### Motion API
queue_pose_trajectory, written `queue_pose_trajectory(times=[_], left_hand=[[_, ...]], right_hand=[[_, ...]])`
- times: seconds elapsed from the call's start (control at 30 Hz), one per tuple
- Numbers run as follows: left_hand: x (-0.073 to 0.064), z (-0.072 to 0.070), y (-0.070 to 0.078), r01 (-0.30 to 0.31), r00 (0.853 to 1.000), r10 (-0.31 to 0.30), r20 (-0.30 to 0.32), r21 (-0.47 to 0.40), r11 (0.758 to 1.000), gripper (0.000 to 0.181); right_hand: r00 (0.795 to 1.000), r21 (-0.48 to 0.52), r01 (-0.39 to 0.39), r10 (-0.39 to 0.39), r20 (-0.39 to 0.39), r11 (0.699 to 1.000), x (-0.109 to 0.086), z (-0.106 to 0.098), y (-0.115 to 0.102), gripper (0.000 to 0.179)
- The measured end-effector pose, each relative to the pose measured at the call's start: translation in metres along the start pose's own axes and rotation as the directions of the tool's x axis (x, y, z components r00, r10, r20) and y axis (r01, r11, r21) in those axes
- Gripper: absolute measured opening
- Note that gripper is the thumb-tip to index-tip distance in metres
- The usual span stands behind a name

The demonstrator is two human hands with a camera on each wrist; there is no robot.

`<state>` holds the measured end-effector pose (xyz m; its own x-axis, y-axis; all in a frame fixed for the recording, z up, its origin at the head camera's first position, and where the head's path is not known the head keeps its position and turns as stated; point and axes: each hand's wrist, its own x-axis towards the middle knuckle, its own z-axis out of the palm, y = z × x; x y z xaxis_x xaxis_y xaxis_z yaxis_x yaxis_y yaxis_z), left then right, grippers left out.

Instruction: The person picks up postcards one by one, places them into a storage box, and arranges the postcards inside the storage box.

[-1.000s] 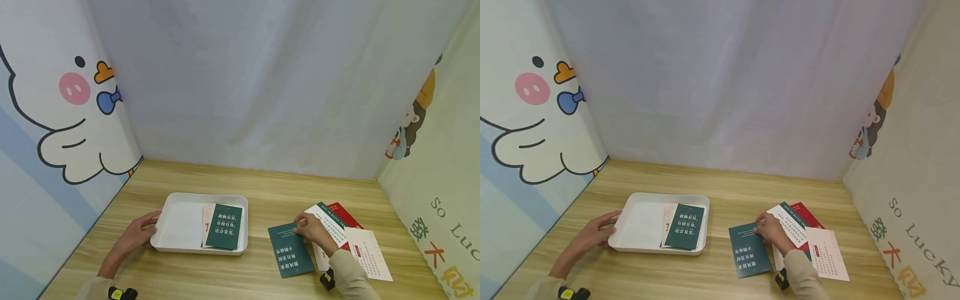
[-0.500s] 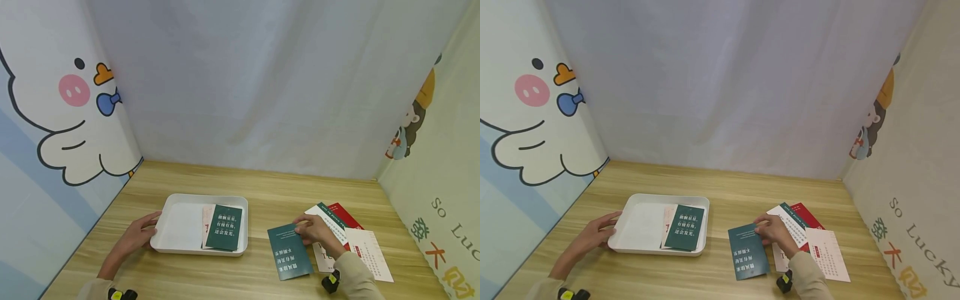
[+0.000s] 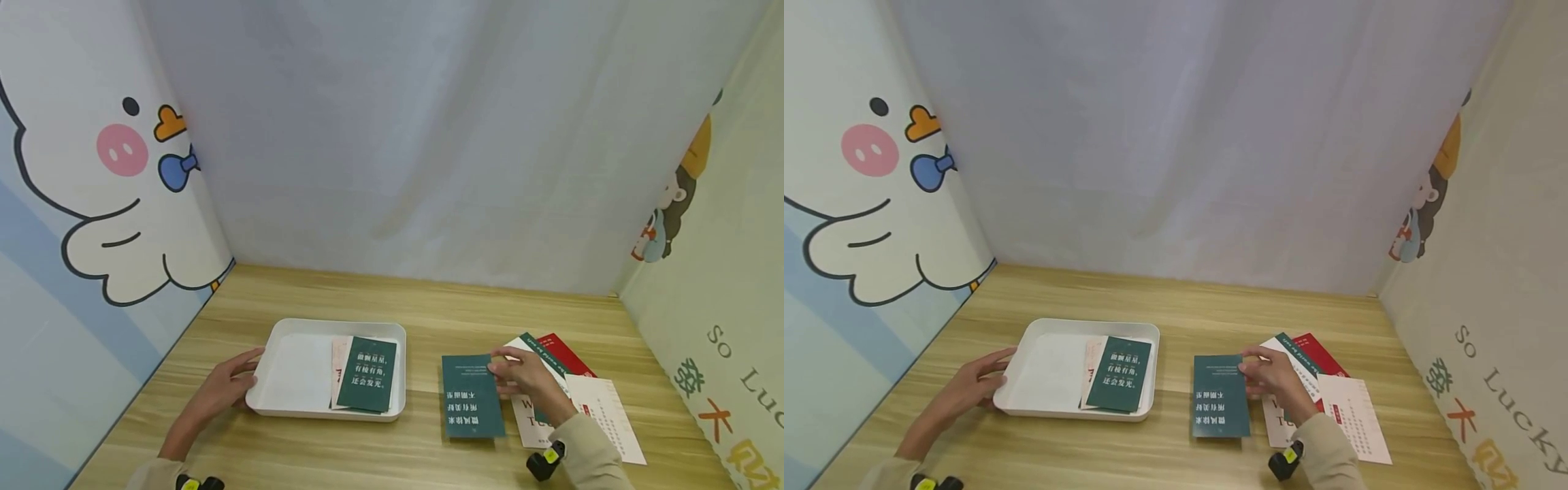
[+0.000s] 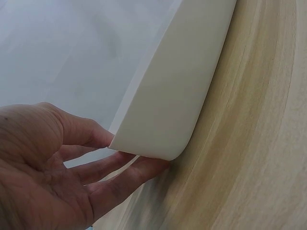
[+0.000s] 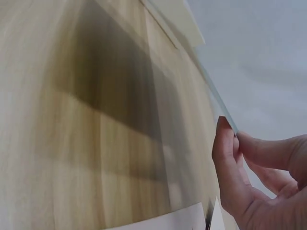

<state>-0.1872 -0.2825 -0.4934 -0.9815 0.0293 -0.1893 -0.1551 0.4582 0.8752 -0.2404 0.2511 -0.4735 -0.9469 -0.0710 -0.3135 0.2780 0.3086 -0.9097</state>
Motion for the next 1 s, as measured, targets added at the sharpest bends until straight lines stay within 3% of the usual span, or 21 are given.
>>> queue_pose_trajectory(times=[0.4, 0.77, 1.0], left_hand=[[0.000, -0.001, -0.002, -0.014, 1.000, 0.014, 0.010, -0.013, 1.000, 0.059], [-0.001, -0.001, -0.001, -0.020, 1.000, 0.020, 0.011, -0.022, 1.000, 0.060], [-0.002, 0.000, 0.000, -0.014, 1.000, 0.014, 0.001, -0.013, 1.000, 0.060]], right_hand=[[0.999, 0.225, 0.032, -0.035, 0.011, 0.974, 0.005, 0.013, -0.009, 0.052], [0.993, 0.299, 0.109, -0.116, 0.005, 0.948, 0.022, 0.066, -0.037, 0.044], [0.987, 0.342, 0.160, -0.155, -0.042, 0.926, 0.029, 0.096, -0.044, 0.040]])
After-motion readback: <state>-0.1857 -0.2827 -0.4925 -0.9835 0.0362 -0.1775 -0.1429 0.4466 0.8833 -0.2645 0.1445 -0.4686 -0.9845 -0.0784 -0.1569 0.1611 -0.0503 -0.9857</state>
